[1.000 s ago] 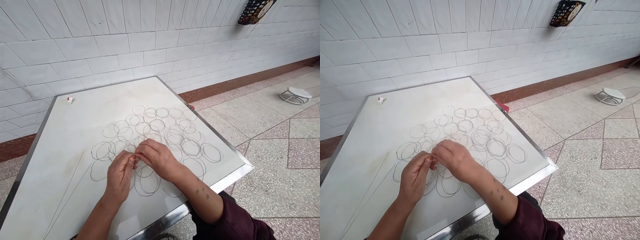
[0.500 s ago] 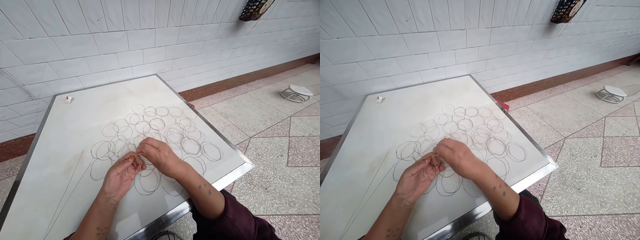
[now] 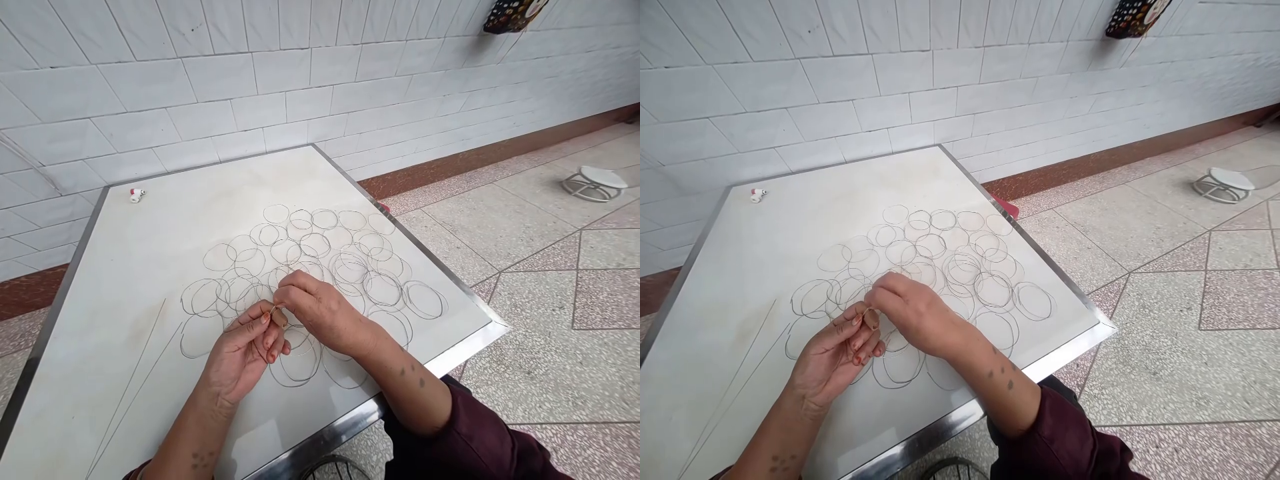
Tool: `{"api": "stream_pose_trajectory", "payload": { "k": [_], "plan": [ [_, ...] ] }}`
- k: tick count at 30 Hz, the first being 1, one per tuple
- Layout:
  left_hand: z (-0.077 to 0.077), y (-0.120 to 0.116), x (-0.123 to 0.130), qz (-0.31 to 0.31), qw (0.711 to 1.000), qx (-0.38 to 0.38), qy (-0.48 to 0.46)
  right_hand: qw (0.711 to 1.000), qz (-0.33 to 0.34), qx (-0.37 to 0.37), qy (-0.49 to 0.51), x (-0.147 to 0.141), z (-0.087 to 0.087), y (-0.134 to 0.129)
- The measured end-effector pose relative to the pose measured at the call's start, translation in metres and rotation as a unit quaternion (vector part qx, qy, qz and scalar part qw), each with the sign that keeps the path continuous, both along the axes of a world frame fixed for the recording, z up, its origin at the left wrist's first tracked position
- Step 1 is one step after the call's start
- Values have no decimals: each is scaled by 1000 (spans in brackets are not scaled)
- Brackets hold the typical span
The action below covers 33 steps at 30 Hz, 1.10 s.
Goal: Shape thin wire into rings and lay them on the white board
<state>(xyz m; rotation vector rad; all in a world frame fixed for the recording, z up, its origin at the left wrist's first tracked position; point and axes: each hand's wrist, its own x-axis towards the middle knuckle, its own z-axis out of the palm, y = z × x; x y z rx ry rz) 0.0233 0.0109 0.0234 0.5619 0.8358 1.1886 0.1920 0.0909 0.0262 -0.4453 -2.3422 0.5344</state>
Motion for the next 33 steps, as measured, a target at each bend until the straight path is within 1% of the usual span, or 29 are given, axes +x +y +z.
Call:
{"api": "stream_pose_trajectory", "payload": {
  "k": [3, 7, 9, 12, 15, 22, 24, 26, 31, 33],
  "plan": [
    [1, 0, 1, 5, 1000, -6, -11, 999, 1, -32, -27, 2, 1, 0],
    [2, 0, 2, -1, 999, -4, -33, 995, 25, -89, -21, 4, -1, 2],
    [0, 0, 3, -6, 999, 1, -40, 996, 36, -83, -15, 4, -1, 3],
    [-3, 0, 3, -9, 999, 5, -46, 998, 43, -47, -1, 5, -2, 4],
    [-3, -1, 2, -10, 999, 0, -48, 998, 48, -32, 7, 5, -3, 5],
    [-1, -2, 4, 2, 999, -25, -43, 999, 33, -5, -34, 7, 2, 5],
    [-1, -1, 5, 4, 999, -30, -38, 998, 32, -9, -45, 9, 3, 6],
    [-2, -1, 6, 3, 999, -31, -35, 998, 38, -32, -50, 10, 3, 7],
    [-4, -2, 7, -9, 998, -30, -54, 986, 76, -140, -38, 13, 6, 10],
    [-5, -3, 7, -19, 998, -32, -58, 982, 86, -163, -34, 14, 6, 10]
  ]
}}
